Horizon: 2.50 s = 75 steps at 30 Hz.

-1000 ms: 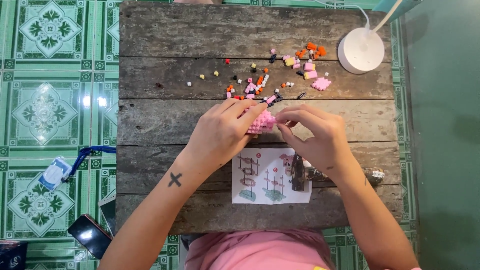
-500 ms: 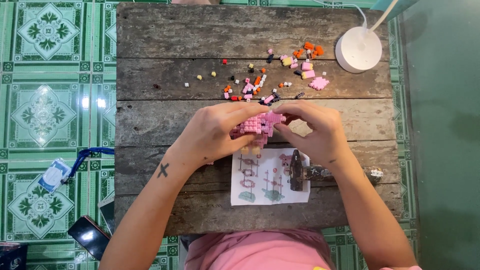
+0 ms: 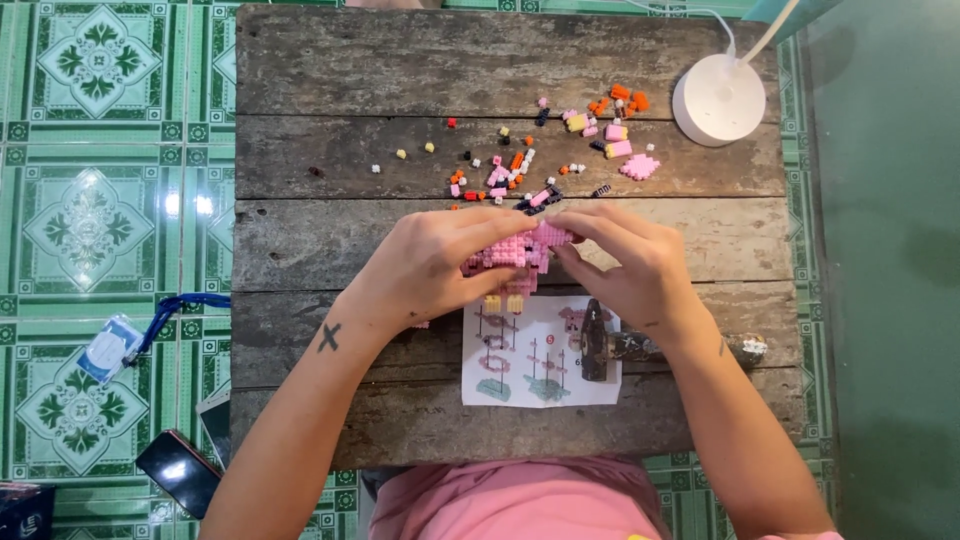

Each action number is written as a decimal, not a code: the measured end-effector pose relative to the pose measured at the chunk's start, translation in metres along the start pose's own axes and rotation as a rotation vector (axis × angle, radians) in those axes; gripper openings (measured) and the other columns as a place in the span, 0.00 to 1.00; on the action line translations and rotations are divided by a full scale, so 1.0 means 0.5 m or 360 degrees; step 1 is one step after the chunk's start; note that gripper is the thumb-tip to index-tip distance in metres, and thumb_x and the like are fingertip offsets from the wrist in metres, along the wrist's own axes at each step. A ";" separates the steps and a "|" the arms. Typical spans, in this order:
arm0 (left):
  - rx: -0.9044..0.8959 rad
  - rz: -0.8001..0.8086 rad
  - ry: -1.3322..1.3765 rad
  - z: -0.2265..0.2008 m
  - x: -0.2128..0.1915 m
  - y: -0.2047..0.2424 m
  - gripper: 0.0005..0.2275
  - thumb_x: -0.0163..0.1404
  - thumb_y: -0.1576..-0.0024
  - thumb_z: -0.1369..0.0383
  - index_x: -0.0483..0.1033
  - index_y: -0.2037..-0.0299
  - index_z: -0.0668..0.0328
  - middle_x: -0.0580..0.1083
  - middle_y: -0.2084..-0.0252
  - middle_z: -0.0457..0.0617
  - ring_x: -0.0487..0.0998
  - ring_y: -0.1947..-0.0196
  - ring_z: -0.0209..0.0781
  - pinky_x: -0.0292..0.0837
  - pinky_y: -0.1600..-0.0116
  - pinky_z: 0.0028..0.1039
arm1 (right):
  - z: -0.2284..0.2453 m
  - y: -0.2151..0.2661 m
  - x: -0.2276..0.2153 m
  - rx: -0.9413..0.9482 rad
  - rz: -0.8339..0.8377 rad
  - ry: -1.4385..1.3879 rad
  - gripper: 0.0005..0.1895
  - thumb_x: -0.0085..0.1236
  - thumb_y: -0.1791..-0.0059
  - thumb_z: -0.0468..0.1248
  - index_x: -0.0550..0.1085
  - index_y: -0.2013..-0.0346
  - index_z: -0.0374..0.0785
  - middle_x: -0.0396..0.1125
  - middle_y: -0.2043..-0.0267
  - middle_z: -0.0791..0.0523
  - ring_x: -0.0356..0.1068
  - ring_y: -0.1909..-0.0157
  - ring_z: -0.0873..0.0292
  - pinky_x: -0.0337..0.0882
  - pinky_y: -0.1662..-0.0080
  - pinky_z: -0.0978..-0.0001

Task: Assembling a small pink toy figure using micro building blocks while following a printed instruction sheet.

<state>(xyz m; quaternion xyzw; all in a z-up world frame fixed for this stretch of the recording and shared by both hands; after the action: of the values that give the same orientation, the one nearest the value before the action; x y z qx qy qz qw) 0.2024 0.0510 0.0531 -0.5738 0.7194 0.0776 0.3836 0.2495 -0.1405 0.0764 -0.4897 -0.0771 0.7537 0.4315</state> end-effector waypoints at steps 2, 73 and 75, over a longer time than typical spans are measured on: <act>0.0010 -0.0001 -0.0001 -0.002 -0.002 0.000 0.22 0.68 0.37 0.67 0.81 0.32 0.50 0.85 0.39 0.54 0.88 0.45 0.60 0.86 0.44 0.47 | -0.005 0.007 0.003 -0.0012 -0.0011 0.0026 0.15 0.74 0.49 0.24 0.85 0.49 0.40 0.82 0.53 0.56 0.83 0.58 0.53 0.82 0.53 0.63; -0.0481 -0.0575 -0.0098 -0.005 -0.116 0.088 0.10 0.53 0.29 0.76 0.84 0.41 0.58 0.87 0.58 0.55 0.90 0.62 0.49 0.86 0.61 0.31 | 0.120 -0.077 0.070 -0.0289 -0.0053 -0.0118 0.07 0.72 0.48 0.25 0.86 0.56 0.35 0.80 0.57 0.50 0.82 0.54 0.45 0.82 0.50 0.55; -0.0646 -0.0510 0.0043 0.039 -0.086 0.096 0.07 0.53 0.28 0.70 0.86 0.47 0.57 0.87 0.60 0.54 0.91 0.63 0.50 0.87 0.63 0.32 | 0.122 -0.077 0.079 -0.0258 -0.0034 -0.0071 0.07 0.73 0.49 0.26 0.87 0.57 0.37 0.81 0.57 0.53 0.82 0.52 0.48 0.81 0.49 0.57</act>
<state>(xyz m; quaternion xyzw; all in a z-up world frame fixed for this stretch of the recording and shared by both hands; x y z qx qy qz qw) 0.1709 0.1108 0.0513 -0.7467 0.5941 0.1508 0.2584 0.2166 -0.0693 0.1019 -0.5051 -0.1526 0.7512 0.3965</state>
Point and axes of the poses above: each hand's wrist, its own y-axis away from the middle knuckle, its own x-axis out of the palm, z = x × y, the point moved 7 cm from there along -y, towards the middle knuckle
